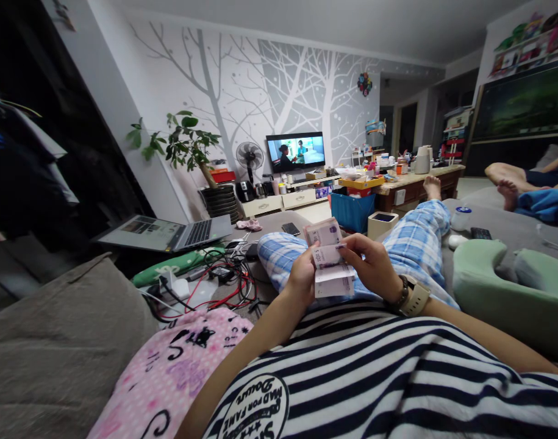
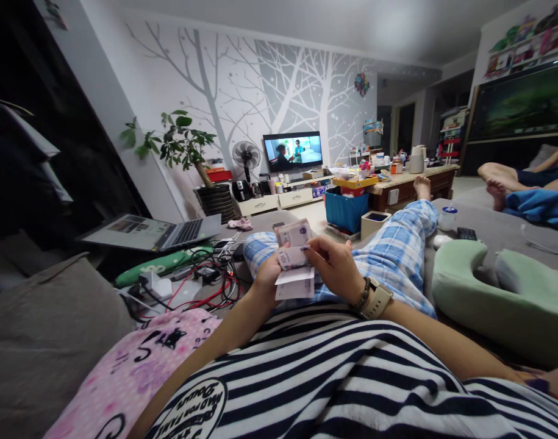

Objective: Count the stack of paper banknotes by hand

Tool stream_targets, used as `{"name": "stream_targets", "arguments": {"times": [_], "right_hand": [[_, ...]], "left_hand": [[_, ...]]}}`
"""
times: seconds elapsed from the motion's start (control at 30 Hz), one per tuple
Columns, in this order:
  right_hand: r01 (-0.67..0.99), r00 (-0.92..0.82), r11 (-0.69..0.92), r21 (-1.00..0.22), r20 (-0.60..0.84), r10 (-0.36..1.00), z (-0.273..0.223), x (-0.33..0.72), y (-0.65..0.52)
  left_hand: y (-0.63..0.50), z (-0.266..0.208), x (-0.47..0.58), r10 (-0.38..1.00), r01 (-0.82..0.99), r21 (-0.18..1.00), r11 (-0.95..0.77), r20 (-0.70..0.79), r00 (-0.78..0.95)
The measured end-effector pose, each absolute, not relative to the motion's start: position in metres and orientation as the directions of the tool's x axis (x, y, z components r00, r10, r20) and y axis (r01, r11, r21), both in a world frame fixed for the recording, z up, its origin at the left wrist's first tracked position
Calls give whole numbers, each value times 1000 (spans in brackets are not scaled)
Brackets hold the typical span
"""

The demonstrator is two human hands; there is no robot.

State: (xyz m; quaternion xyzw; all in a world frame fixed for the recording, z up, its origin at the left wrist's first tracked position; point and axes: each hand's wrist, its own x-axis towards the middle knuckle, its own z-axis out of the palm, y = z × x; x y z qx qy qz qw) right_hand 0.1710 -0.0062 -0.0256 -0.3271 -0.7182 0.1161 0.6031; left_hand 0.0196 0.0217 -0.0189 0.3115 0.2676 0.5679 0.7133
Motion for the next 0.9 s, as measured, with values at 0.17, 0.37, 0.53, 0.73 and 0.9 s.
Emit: {"name": "stream_targets", "arguments": {"times": [0.17, 0.37, 0.53, 0.73, 0.9], "right_hand": [[347, -61, 754, -558, 789, 612, -25, 171, -9], [330, -87, 762, -558, 785, 613, -23, 172, -11], [311, -81, 758, -573, 779, 622, -22, 172, -12], [297, -91, 763, -574, 779, 620, -23, 171, -12], [300, -96, 752, -586, 766, 635, -23, 171, -11]], "left_hand": [[20, -17, 20, 981, -648, 743, 166, -56, 187], [18, -17, 19, 974, -634, 752, 180, -44, 223], [18, -16, 19, 978, -637, 749, 182, -72, 195], [18, -15, 19, 984, -618, 769, 162, -81, 158], [18, -15, 20, 982, -628, 760, 168, -69, 179]]}}
